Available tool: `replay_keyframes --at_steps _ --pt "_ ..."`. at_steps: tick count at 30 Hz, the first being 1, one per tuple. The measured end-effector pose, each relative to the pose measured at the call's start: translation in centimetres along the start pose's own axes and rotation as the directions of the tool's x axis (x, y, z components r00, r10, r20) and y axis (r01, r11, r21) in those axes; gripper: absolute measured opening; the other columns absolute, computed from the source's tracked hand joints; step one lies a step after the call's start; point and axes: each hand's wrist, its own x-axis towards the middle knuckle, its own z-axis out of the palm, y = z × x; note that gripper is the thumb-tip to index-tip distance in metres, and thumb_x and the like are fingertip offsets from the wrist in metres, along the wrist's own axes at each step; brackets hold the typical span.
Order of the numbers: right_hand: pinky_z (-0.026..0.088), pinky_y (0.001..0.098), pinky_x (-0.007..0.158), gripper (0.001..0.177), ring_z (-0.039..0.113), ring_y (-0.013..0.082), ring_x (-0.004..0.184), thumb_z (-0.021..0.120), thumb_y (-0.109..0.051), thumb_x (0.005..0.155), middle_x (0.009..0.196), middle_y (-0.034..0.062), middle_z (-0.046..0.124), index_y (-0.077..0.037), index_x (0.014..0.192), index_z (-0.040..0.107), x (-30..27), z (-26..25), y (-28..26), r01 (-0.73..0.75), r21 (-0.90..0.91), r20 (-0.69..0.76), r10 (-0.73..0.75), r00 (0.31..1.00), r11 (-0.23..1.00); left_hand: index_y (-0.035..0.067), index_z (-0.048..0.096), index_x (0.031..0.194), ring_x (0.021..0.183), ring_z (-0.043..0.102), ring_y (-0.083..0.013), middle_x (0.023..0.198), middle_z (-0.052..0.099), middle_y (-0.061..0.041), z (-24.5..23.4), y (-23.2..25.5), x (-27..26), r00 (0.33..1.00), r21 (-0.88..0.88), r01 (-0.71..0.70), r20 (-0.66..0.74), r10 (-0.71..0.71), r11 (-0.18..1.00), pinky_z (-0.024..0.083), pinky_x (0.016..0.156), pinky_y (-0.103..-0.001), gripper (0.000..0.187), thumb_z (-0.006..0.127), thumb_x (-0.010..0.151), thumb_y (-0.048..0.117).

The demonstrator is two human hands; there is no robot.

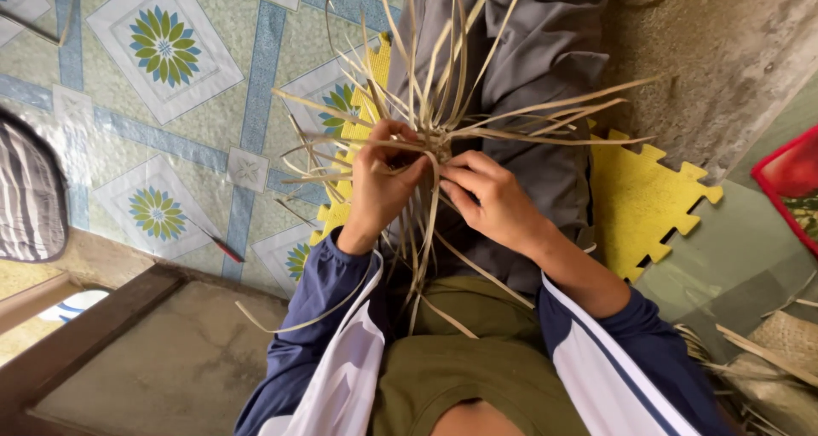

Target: Weaving thin strips of material together to form a circular base

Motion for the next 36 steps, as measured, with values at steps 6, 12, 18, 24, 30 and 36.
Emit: replay_keyframes --at_steps 6,12,18,24,30,36 --pt "0.06 0.0414 0.075 0.02 0.072 0.0355 0.092 0.068 -0.001 0.098 0.098 0.0163 0.069 0.0 0.118 0.07 0.9 -0.7 1.6 -0.059 -0.023 0.066 0.061 0.996 0.998 0.009 0.055 0.102 0.081 0.072 -0.0274 0.084 0.071 -0.017 0.5 0.7 -1.0 0.999 -0.049 -0.03 -0.018 0.029 0.998 0.06 0.072 -0.037 0.032 0.079 0.083 0.001" --pt "0.061 0.0391 0.071 0.023 0.072 0.0315 0.086 0.076 0.005 0.088 0.094 0.0107 0.067 -0.003 0.109 0.074 1.8 -1.0 2.7 -0.072 0.083 0.057 0.068 0.996 0.994 0.01 0.053 0.075 0.068 0.068 -0.0205 0.069 0.066 -0.012 0.5 -0.6 -1.1 0.996 -0.004 -0.07 -0.057 0.07 0.998 0.055 0.061 -0.029 0.027 0.075 0.079 -0.006" --pt "0.06 0.0394 0.075 0.017 0.073 0.0305 0.091 0.079 0.005 0.088 0.095 0.0113 0.067 -0.002 0.101 0.071 1.0 -0.6 4.0 -0.083 0.26 -0.062 0.102 0.993 0.962 0.005 0.072 0.082 0.071 0.07 -0.0207 0.076 0.074 -0.014 1.0 0.7 -1.0 0.994 0.054 -0.044 -0.102 0.049 0.998 0.056 0.069 -0.032 0.012 0.079 0.077 -0.004" --pt "0.057 0.0402 0.091 0.009 0.072 0.03 0.103 0.076 0.004 0.092 0.106 0.0114 0.073 -0.004 0.096 0.079 0.7 -0.5 4.2 -0.019 0.329 -0.063 0.042 0.997 0.944 0.007 0.078 0.091 0.072 0.073 -0.0163 0.075 0.075 -0.01 1.7 0.0 -0.9 0.99 0.133 -0.059 -0.123 0.075 0.989 0.057 0.069 -0.027 0.012 0.086 0.083 0.011" --pt "0.058 0.0389 0.086 0.01 0.075 0.0295 0.095 0.081 0.004 0.087 0.097 0.0102 0.075 -0.004 0.093 0.079 1.1 0.0 4.2 -0.053 0.335 -0.117 0.097 0.988 0.941 0.004 0.077 0.105 0.085 0.077 -0.0336 0.092 0.078 -0.019 1.1 3.8 -1.1 0.99 0.177 -0.138 0.032 0.134 0.975 0.061 0.074 -0.038 0.014 0.075 0.09 0.005" --pt "0.058 0.0408 0.085 0.004 0.075 0.0298 0.092 0.081 -0.003 0.089 0.097 0.0102 0.075 -0.006 0.09 0.079 0.7 0.5 4.3 -0.057 0.322 -0.131 0.104 0.986 0.945 0.003 0.077 0.098 0.084 0.077 -0.0354 0.093 0.077 -0.018 1.1 2.9 -1.9 0.969 0.286 -0.242 0.022 0.246 0.927 0.063 0.072 -0.04 0.014 0.082 0.085 0.004"
